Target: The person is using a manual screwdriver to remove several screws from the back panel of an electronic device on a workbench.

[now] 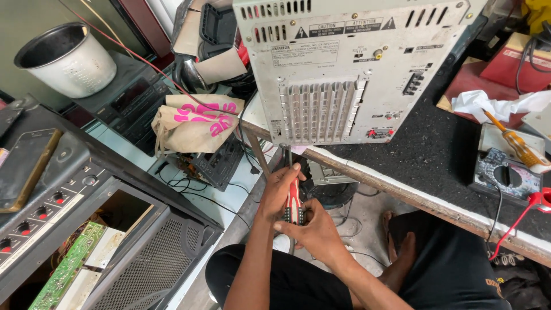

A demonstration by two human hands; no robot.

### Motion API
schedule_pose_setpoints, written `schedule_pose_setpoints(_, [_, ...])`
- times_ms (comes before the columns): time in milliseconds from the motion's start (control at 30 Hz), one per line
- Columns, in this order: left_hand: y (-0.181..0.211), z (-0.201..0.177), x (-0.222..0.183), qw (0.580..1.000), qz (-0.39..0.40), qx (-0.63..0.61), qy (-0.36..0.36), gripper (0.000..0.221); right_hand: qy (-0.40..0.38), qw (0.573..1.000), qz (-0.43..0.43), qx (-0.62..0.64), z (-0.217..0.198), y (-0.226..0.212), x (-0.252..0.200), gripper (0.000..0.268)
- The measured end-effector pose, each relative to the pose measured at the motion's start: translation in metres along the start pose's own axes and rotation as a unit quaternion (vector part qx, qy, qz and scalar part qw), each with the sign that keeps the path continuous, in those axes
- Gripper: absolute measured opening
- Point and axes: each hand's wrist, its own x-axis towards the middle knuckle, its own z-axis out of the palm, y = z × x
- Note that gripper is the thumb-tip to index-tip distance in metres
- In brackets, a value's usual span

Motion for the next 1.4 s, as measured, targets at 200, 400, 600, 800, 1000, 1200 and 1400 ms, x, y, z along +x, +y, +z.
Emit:
schedule_pose_setpoints(200, [-0.007, 0.0, 0.007, 0.998, 0.038, -0.024, -0.031, 0.042, -0.254, 0.89, 0.035, 0.378, -0.017, 0.032, 0.017, 0.026])
schedule_pose_setpoints(400, [-0.013, 0.0, 0.011, 0.997, 0.017, -0.071, -0.027, 0.045, 0.054, 0.998, -0.031, -0.029, -0.002, -0.015, -0.009, 0.044])
schedule_pose_setpoints(600, [-0.018, 0.005, 0.015, 0.988, 0.018, -0.148, -0.032, 0.036, -0.024, 0.993, 0.026, 0.113, -0.011, -0.025, -0.021, 0.048])
schedule_pose_setpoints(800, [-0.019, 0.002, 0.013, 0.929, 0.027, -0.339, -0.146, 0.033, -0.242, 0.907, -0.003, 0.343, -0.012, 0.031, 0.024, 0.022])
schedule_pose_setpoints(1000, [-0.019, -0.003, 0.015, 0.954, 0.019, -0.288, -0.084, 0.038, 0.008, 0.998, 0.007, 0.056, 0.005, -0.016, -0.012, 0.036])
schedule_pose_setpoints(1200, [-0.044, -0.003, 0.035, 0.932, 0.014, -0.356, -0.075, 0.035, -0.281, 0.881, 0.062, 0.376, -0.006, 0.016, 0.008, 0.045])
schedule_pose_setpoints(1400, [0.001, -0.004, 0.007, 0.987, -0.033, -0.157, -0.001, 0.046, -0.061, 0.981, 0.021, 0.18, 0.0, -0.003, 0.006, 0.044])
